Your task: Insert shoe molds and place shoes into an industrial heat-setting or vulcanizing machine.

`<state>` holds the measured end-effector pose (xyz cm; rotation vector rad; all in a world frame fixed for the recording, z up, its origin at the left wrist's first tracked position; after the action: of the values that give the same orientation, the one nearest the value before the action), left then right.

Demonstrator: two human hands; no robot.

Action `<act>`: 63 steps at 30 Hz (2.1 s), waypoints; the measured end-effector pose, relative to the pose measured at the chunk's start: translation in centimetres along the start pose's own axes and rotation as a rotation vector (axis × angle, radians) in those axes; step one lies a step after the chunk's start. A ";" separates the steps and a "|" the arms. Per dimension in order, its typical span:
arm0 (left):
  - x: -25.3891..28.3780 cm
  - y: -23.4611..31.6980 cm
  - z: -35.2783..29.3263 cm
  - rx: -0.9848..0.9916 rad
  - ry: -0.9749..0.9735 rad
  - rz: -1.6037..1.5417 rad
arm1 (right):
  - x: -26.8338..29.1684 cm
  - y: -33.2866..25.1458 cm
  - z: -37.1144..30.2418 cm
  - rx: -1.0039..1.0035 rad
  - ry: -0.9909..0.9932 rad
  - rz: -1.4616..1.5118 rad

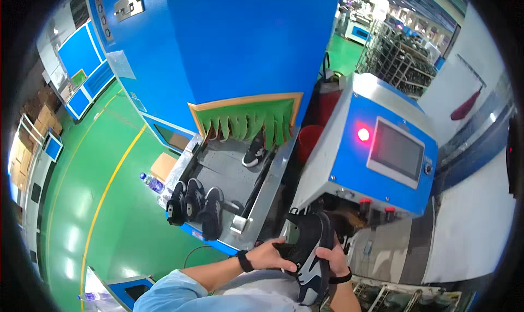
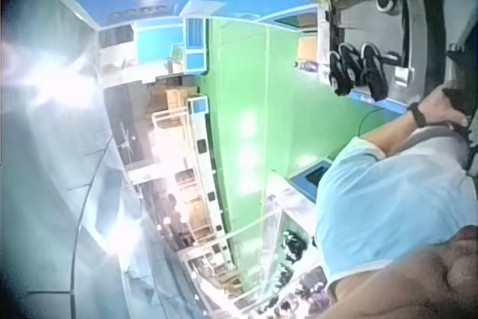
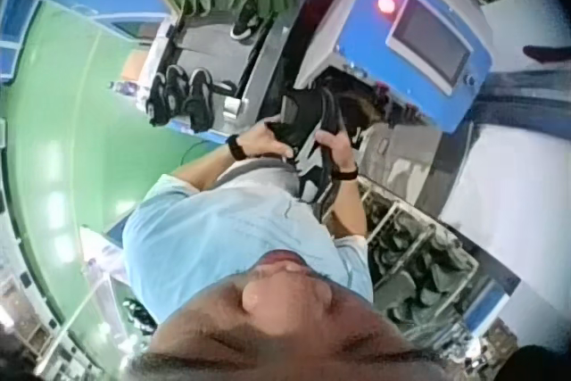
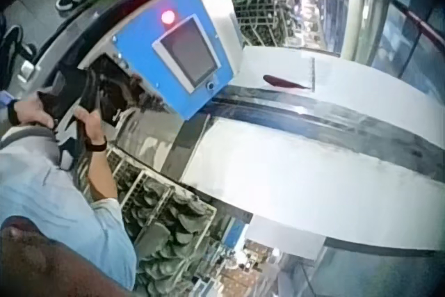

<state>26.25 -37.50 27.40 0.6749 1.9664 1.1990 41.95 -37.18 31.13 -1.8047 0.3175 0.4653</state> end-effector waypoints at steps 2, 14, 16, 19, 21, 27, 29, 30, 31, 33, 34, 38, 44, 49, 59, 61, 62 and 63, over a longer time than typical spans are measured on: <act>-2.4 -1.3 0.6 -0.023 -0.073 -0.051 | 5.5 6.4 -3.4 -0.209 0.060 0.184; -13.5 0.8 1.1 -0.010 -0.316 0.058 | 17.1 6.5 -13.9 0.099 0.543 0.389; -11.3 -2.1 2.3 0.124 -0.100 -0.008 | 17.5 2.0 -12.9 0.108 0.521 -0.160; -8.2 -5.8 3.6 0.202 0.048 -0.204 | 13.8 -2.4 -10.0 0.101 0.536 -0.423; -5.9 -7.7 4.2 0.292 0.227 -0.291 | 13.4 -4.6 -7.9 0.281 0.523 -0.962; -1.4 -12.0 7.8 0.284 0.370 -0.380 | 10.9 -3.9 -2.1 -0.158 0.599 -1.579; -0.3 -12.8 8.1 0.298 0.381 -0.357 | 10.3 -3.3 -1.3 -0.288 0.585 -1.566; 0.1 -13.2 8.5 0.292 0.407 -0.419 | 10.8 -2.8 -1.1 -0.251 0.615 -1.589; 0.4 -13.4 8.6 0.282 0.419 -0.424 | 12.3 -1.8 -1.0 -0.190 0.613 -1.508; 0.1 -13.3 9.0 0.250 0.327 -0.433 | 12.2 -2.0 0.5 -0.147 0.637 -1.550; -0.1 -13.5 9.3 0.301 0.330 -0.445 | 12.7 -2.2 1.2 -0.126 0.679 -1.658; 0.3 -12.4 9.6 0.322 0.381 -0.350 | 12.5 -1.5 0.7 -0.111 0.841 -1.629; 0.7 -13.3 9.6 0.318 0.320 -0.382 | 10.4 -1.6 -0.7 0.075 0.943 -1.592; 0.2 -15.3 9.0 0.357 0.290 -0.297 | 10.3 -1.0 -2.6 0.129 1.054 -1.528; -6.3 -11.4 8.0 0.531 -0.111 -0.154 | 8.6 10.4 -18.0 0.283 0.862 -1.576; -11.1 -14.7 5.8 0.791 -0.484 -0.593 | 3.7 5.5 -16.3 0.161 0.540 -1.486; -11.0 -15.5 6.0 0.751 -0.468 -0.585 | 1.9 4.7 -16.1 0.231 0.359 -1.620; -11.6 -16.7 6.1 0.759 -0.481 -0.580 | 1.1 4.8 -16.7 0.245 0.227 -1.556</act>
<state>36.99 -50.03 14.11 0.6051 1.9529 -0.0854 43.28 -54.47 30.45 -1.3624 -0.8355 -0.8347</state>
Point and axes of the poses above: each hand's wrist, its own z-axis towards the middle knuckle, its own x-axis out of the back of the hand, y = z × x, the point moved 10 cm from there along z, towards the middle knuckle, and after that the axes turned 3 degrees about -y, right-handed, at the moved point
